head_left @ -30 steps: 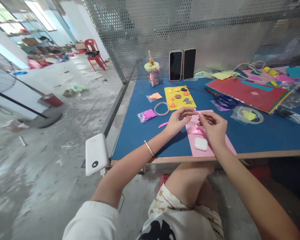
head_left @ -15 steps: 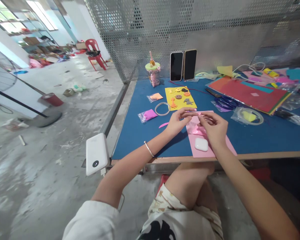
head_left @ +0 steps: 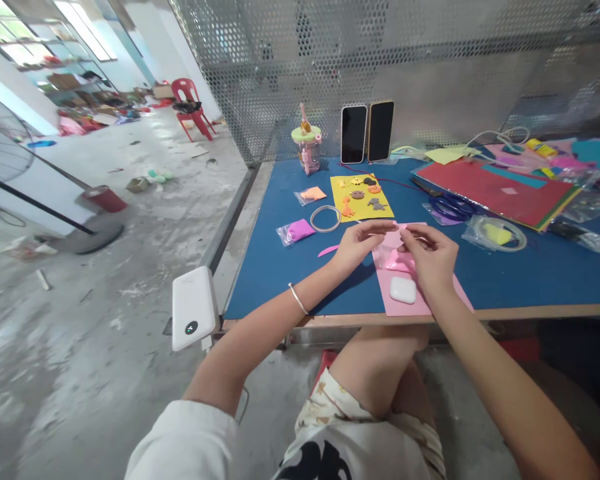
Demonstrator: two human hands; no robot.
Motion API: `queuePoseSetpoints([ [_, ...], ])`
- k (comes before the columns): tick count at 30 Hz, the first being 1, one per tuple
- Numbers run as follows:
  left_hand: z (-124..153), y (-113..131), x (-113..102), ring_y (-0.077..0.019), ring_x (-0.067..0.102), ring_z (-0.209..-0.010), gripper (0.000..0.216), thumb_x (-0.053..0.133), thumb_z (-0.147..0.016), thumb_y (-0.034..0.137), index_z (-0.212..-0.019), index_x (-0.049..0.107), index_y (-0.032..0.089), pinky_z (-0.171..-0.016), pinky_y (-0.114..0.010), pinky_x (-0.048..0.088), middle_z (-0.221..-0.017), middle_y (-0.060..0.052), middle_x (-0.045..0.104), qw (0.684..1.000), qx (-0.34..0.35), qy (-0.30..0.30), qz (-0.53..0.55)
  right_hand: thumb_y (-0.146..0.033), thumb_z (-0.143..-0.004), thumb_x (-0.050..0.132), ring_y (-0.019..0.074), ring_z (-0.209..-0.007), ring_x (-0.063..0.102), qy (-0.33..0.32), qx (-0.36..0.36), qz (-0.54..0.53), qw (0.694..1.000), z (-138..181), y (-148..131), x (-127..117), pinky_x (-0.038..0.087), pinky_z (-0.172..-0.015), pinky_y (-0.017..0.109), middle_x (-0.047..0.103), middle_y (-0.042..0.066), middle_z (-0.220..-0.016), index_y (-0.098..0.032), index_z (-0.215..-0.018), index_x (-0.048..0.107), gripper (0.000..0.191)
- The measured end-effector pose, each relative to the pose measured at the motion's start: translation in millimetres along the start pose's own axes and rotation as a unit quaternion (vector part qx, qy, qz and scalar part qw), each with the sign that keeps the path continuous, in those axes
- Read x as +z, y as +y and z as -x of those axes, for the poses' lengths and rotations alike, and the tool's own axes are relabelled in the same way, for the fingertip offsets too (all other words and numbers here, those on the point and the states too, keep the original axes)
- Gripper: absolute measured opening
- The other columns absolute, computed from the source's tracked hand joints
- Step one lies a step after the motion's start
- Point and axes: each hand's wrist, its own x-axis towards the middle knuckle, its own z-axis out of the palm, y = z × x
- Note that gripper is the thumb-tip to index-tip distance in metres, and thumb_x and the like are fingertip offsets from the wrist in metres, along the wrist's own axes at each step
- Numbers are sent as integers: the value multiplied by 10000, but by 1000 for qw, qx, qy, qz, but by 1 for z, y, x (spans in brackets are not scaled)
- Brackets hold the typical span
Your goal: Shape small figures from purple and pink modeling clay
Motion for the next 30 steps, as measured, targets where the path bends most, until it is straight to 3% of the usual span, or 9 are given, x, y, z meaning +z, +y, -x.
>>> queuePoseSetpoints([
  [13,3,7,3,-243,600,-1103,271,647,-750,262,-999,731,196,-996,-382,419,-1109,-66,702,1000,-27,3,-16,-397,-716,738,134,-558,653,-9,-4,-2,1000,0,-3,0,555,-477,258,696,32,-825,-198,-859,710,247],
  [30,3,1,1,-195,595,-1028,284,623,-762,257,-1024,723,208,-915,-326,453,-1105,-63,691,997,-9,-3,-70,-392,-737,712,141,-552,649,1,-23,30,999,3,-6,1,544,-465,261,699,29,-811,-208,-855,710,219],
])
